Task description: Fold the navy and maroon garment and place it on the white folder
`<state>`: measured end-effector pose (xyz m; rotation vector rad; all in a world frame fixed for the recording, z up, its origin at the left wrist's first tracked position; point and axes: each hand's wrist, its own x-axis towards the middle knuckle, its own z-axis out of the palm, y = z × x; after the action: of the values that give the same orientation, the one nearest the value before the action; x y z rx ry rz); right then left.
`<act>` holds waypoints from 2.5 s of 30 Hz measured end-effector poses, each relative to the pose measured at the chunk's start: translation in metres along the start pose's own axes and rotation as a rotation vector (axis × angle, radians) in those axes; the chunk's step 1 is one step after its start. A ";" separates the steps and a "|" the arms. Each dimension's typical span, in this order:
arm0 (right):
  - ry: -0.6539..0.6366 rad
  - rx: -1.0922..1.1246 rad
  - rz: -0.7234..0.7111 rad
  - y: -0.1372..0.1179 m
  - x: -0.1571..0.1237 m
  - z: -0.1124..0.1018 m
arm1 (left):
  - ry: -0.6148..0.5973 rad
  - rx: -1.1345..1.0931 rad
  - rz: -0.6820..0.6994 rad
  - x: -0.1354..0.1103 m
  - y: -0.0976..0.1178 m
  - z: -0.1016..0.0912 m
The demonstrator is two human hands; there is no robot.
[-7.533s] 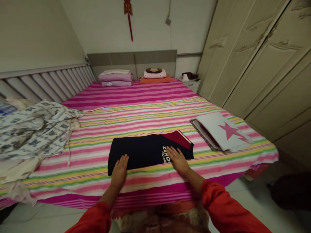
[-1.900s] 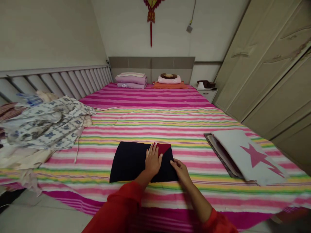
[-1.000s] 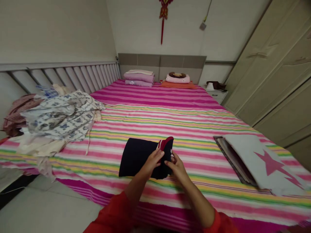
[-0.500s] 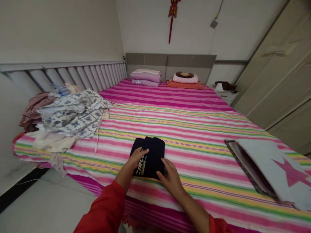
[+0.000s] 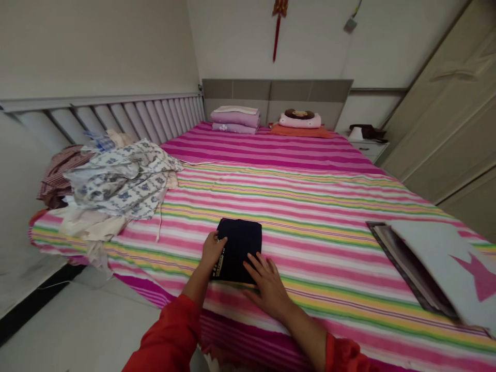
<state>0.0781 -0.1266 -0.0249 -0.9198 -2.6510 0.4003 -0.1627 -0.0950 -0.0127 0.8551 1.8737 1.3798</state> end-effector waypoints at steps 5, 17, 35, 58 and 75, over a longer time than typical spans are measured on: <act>-0.026 0.006 -0.033 0.001 0.004 0.004 | -0.036 0.603 0.717 -0.027 0.018 0.020; -0.130 0.088 -0.056 0.010 0.009 0.012 | -0.654 0.898 0.938 0.009 0.011 0.083; 0.061 0.182 0.095 -0.005 0.009 -0.012 | -0.165 0.858 0.584 0.074 0.026 0.030; 0.117 -0.044 0.330 0.019 0.090 0.027 | -0.339 0.812 0.691 0.028 -0.012 0.025; -0.161 0.060 -0.127 -0.001 -0.009 0.024 | -0.039 0.719 0.716 0.006 -0.029 0.013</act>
<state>0.0748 -0.1369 -0.0484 -0.7243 -2.8066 0.5402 -0.1591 -0.0904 -0.0446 2.0416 2.1545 0.9997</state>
